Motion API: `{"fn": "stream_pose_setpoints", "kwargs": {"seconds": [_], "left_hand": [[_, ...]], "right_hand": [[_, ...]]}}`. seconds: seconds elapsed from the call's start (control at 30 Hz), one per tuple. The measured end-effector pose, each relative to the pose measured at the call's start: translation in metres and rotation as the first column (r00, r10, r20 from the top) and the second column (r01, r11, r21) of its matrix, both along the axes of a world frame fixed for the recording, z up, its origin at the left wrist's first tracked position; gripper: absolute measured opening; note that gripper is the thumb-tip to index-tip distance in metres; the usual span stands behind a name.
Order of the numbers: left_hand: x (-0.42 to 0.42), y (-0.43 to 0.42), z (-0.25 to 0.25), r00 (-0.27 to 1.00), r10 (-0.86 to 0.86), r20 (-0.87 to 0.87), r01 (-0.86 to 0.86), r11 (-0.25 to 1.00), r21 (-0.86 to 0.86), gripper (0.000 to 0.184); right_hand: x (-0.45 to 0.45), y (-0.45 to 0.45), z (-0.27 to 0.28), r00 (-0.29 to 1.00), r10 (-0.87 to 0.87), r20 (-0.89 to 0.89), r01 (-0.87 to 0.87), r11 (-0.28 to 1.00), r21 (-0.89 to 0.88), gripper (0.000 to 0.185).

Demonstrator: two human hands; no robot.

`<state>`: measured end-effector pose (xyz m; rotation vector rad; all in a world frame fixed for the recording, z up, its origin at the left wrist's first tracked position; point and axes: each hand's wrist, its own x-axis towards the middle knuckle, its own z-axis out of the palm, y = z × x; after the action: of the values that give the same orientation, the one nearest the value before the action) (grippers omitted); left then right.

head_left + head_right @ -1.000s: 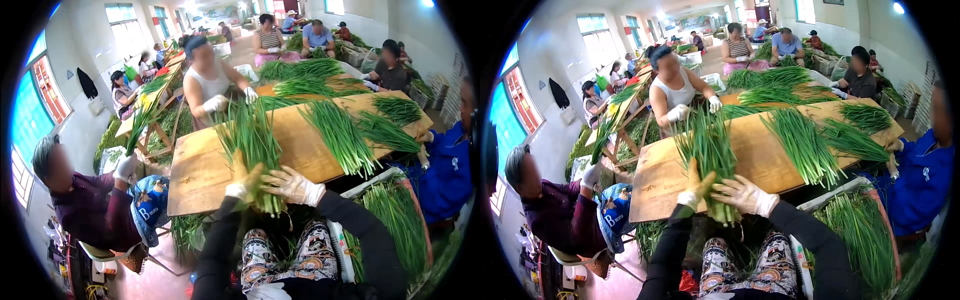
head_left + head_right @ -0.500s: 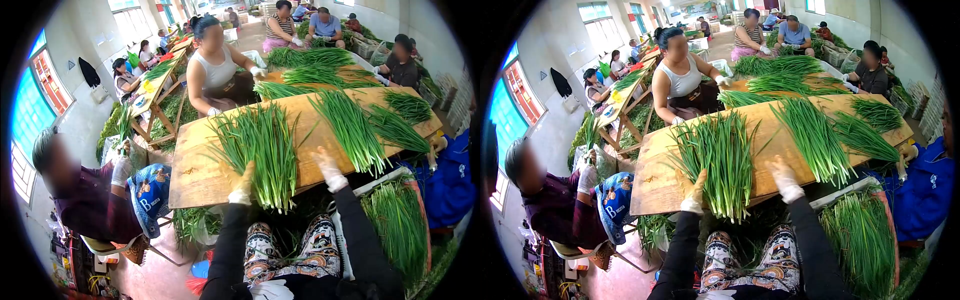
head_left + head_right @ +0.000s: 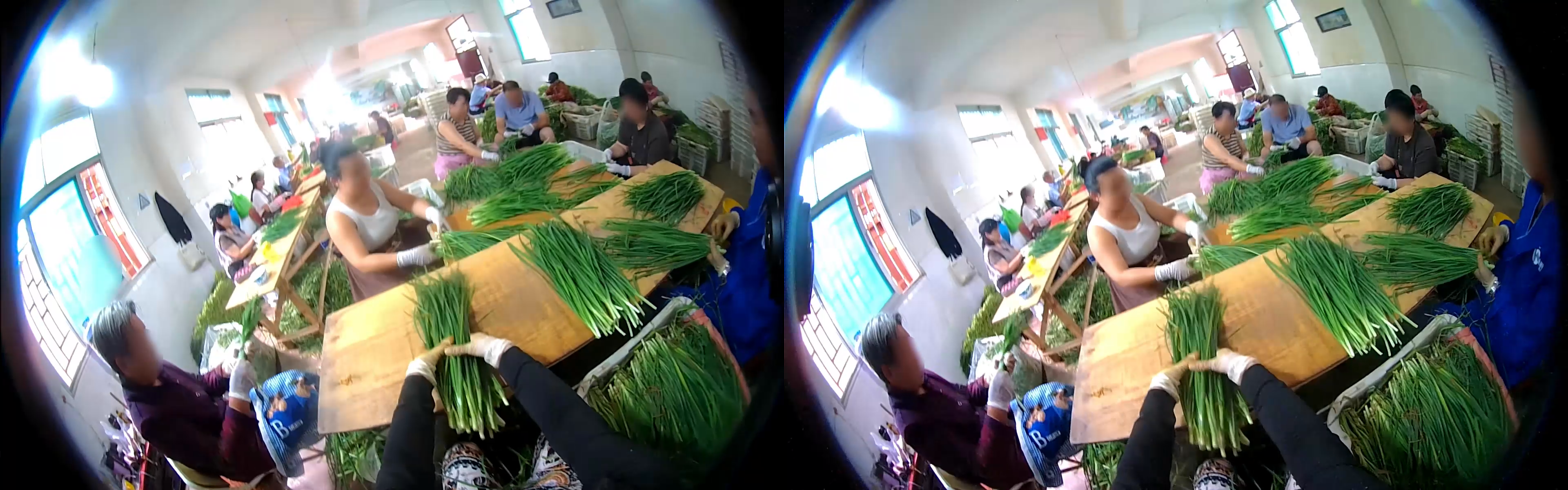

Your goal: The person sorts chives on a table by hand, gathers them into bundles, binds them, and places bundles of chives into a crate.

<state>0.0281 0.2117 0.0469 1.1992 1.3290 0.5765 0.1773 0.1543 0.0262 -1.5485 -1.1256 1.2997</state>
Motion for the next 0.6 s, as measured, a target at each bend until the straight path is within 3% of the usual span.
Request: {"fn": "stream_pose_setpoints", "kwargs": {"seconds": [0.07,0.1,0.13,0.2,0.27,0.33,0.37,0.4,0.43,0.47,0.5,0.53,0.6], "left_hand": [[-0.006,0.001,-0.005,0.960,-0.169,0.223,0.203,0.969,-0.138,0.052],[-0.007,-0.017,0.014,0.925,-0.165,0.343,0.228,0.962,-0.153,0.048],[-0.004,-0.023,0.020,0.925,-0.170,0.339,0.232,0.961,-0.151,0.048],[0.001,-0.034,0.020,0.838,-0.037,0.544,0.132,0.982,-0.137,0.043],[0.000,-0.023,0.013,0.814,-0.099,0.572,0.174,0.982,-0.078,0.028],[-0.002,-0.039,0.039,0.742,-0.106,0.662,0.110,0.993,0.035,0.037],[-0.010,-0.020,0.017,0.817,-0.117,0.565,0.133,0.991,0.013,0.044],[-0.015,-0.001,-0.009,0.904,-0.177,0.388,0.134,0.982,0.135,0.062],[-0.018,0.008,0.004,0.921,-0.124,0.369,0.103,0.992,0.078,0.070],[-0.026,-0.006,-0.005,0.944,-0.051,0.326,0.070,0.996,-0.048,0.079],[-0.026,-0.014,-0.007,0.973,0.026,0.231,0.005,0.991,-0.132,0.083],[-0.023,-0.013,0.007,0.986,0.089,0.143,-0.063,0.982,-0.176,0.087],[-0.030,-0.060,0.051,0.914,0.097,0.395,-0.023,0.982,-0.188,0.088]], "right_hand": [[0.001,-0.010,0.008,0.992,0.100,-0.082,-0.103,0.994,-0.038,0.057],[-0.001,-0.016,0.016,0.992,0.095,-0.083,-0.098,0.995,-0.029,0.057],[-0.004,-0.022,0.024,0.986,0.096,-0.135,-0.091,0.995,0.043,0.053],[-0.010,-0.037,0.034,0.977,0.097,-0.192,-0.078,0.992,0.103,0.049],[-0.009,-0.045,0.047,0.944,0.043,-0.326,0.021,0.981,0.191,0.040],[0.002,-0.056,0.062,0.927,0.006,-0.375,0.065,0.982,0.175,0.037],[0.025,-0.048,0.048,0.973,0.047,-0.226,0.020,0.958,0.286,0.039],[0.030,-0.054,0.054,0.985,-0.031,-0.170,0.087,0.939,0.334,0.045],[0.030,-0.059,0.066,0.998,-0.048,-0.043,0.060,0.933,0.354,0.070],[0.052,-0.057,0.039,0.889,-0.318,0.329,0.236,0.935,0.266,0.095],[0.064,-0.057,0.040,0.892,-0.290,0.348,0.259,0.957,0.134,0.108],[0.069,-0.050,0.032,0.860,-0.270,0.434,0.236,0.963,0.131,0.110],[0.063,-0.084,0.072,0.909,-0.290,0.299,0.304,0.953,-0.003,0.116]]}}
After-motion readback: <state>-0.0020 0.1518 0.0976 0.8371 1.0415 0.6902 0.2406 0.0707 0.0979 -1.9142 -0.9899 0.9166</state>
